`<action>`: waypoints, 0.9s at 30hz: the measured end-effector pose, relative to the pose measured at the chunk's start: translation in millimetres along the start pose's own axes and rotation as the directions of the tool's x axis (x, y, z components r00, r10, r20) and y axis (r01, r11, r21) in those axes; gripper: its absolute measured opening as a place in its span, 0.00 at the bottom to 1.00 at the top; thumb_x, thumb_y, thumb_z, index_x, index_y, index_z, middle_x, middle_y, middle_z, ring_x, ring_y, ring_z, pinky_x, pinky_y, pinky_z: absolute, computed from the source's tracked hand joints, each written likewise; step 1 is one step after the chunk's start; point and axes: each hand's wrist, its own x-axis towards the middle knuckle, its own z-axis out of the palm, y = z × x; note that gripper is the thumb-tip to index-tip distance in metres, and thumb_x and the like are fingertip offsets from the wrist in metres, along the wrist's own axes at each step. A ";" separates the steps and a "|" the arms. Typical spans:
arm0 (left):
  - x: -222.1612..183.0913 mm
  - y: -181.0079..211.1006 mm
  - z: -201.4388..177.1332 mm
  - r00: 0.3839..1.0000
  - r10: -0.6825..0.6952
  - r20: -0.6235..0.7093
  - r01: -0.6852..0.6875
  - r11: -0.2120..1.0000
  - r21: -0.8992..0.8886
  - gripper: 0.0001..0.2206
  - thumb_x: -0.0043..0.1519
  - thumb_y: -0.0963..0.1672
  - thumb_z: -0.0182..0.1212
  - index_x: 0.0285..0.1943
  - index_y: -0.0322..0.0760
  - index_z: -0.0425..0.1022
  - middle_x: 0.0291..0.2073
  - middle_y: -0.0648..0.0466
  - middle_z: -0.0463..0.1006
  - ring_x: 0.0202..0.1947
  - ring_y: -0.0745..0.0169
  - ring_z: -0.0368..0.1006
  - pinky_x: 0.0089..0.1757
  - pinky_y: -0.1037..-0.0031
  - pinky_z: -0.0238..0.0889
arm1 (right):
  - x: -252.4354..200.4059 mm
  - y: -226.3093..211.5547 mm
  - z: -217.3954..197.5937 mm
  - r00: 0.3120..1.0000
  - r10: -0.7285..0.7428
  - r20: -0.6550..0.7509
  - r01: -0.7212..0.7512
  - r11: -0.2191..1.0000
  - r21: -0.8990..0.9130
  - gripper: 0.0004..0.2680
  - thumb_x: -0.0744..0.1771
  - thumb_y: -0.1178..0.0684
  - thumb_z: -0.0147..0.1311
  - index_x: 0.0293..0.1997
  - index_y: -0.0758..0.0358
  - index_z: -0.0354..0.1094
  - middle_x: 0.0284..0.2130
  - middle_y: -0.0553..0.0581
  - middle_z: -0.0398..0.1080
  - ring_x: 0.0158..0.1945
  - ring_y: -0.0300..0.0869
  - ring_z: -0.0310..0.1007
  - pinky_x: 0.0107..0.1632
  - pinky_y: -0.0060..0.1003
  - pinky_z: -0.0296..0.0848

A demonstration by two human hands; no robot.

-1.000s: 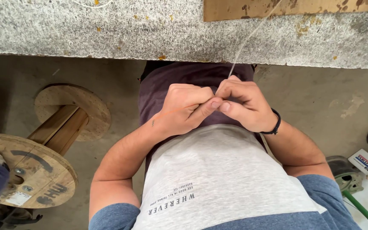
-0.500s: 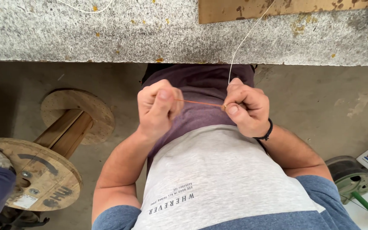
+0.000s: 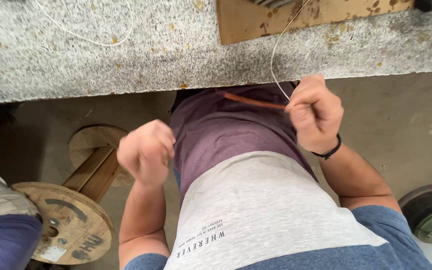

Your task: Securing copper windings in an electric motor stator by tying them with string at a repair bench

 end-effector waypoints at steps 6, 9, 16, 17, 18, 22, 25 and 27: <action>19.1 10.1 62.8 0.865 0.311 0.395 -0.495 0.662 0.563 0.08 0.66 0.46 0.61 0.46 0.41 0.81 0.42 0.53 0.82 0.42 0.55 0.78 0.53 0.59 0.73 | 8.4 -16.4 12.5 0.960 -0.122 0.253 0.191 0.944 -0.269 0.12 0.71 0.48 0.50 0.28 0.57 0.70 0.24 0.52 0.70 0.27 0.48 0.68 0.44 0.44 0.63; 15.4 -7.3 75.1 0.853 0.353 0.384 -0.518 0.662 0.541 0.06 0.67 0.41 0.57 0.40 0.39 0.80 0.26 0.59 0.75 0.27 0.65 0.72 0.45 0.70 0.76 | 16.0 -20.7 18.1 0.945 -0.260 0.196 0.315 0.883 -0.347 0.12 0.71 0.49 0.52 0.27 0.57 0.71 0.23 0.50 0.69 0.24 0.47 0.65 0.42 0.44 0.64; 2.8 -19.8 77.5 0.932 0.201 0.301 -0.326 0.826 0.459 0.05 0.64 0.41 0.60 0.39 0.35 0.81 0.25 0.57 0.78 0.25 0.63 0.76 0.40 0.71 0.76 | 20.5 -14.2 13.3 0.851 -0.508 0.131 0.486 0.670 -0.561 0.11 0.70 0.48 0.59 0.28 0.57 0.75 0.20 0.48 0.67 0.21 0.43 0.63 0.36 0.43 0.61; -0.3 -20.1 76.6 0.963 0.012 0.271 -0.119 0.917 0.382 0.04 0.65 0.41 0.61 0.39 0.36 0.81 0.24 0.58 0.79 0.24 0.60 0.77 0.37 0.69 0.76 | 23.4 -15.1 10.9 0.819 -0.556 0.140 0.511 0.597 -0.619 0.10 0.70 0.49 0.59 0.30 0.59 0.75 0.20 0.49 0.67 0.22 0.43 0.63 0.36 0.43 0.61; -2.9 -20.6 75.7 0.948 -0.180 0.261 0.100 0.951 0.293 0.04 0.65 0.41 0.62 0.40 0.37 0.80 0.22 0.58 0.80 0.23 0.56 0.77 0.33 0.68 0.75 | 26.1 -16.2 8.4 0.784 -0.602 0.151 0.527 0.517 -0.675 0.09 0.71 0.51 0.60 0.31 0.60 0.75 0.21 0.50 0.67 0.22 0.43 0.63 0.35 0.42 0.61; -13.3 -9.1 73.4 0.783 -0.548 0.293 0.542 0.833 0.109 0.07 0.69 0.42 0.56 0.38 0.36 0.71 0.24 0.57 0.81 0.21 0.77 0.69 0.27 0.84 0.62 | 31.0 -15.0 -1.7 0.818 -0.542 0.193 0.465 0.424 -0.777 0.09 0.71 0.51 0.54 0.31 0.60 0.69 0.24 0.49 0.65 0.25 0.43 0.62 0.42 0.43 0.54; -22.1 -4.1 64.2 0.702 -0.647 0.297 0.670 0.742 0.034 0.08 0.69 0.42 0.56 0.36 0.36 0.71 0.24 0.52 0.82 0.25 0.72 0.77 0.32 0.84 0.68 | 29.4 -6.7 -5.7 0.794 -0.582 0.175 0.460 0.388 -0.799 0.11 0.71 0.50 0.54 0.29 0.59 0.66 0.22 0.49 0.62 0.23 0.43 0.57 0.41 0.43 0.52; -22.1 -0.9 54.3 0.699 -0.648 0.304 0.666 0.744 0.054 0.07 0.69 0.41 0.56 0.36 0.35 0.71 0.25 0.53 0.83 0.26 0.71 0.78 0.34 0.83 0.71 | 29.7 -6.8 -3.6 0.826 -0.536 0.176 0.448 0.435 -0.781 0.11 0.72 0.51 0.53 0.29 0.60 0.68 0.21 0.49 0.63 0.23 0.42 0.58 0.42 0.42 0.53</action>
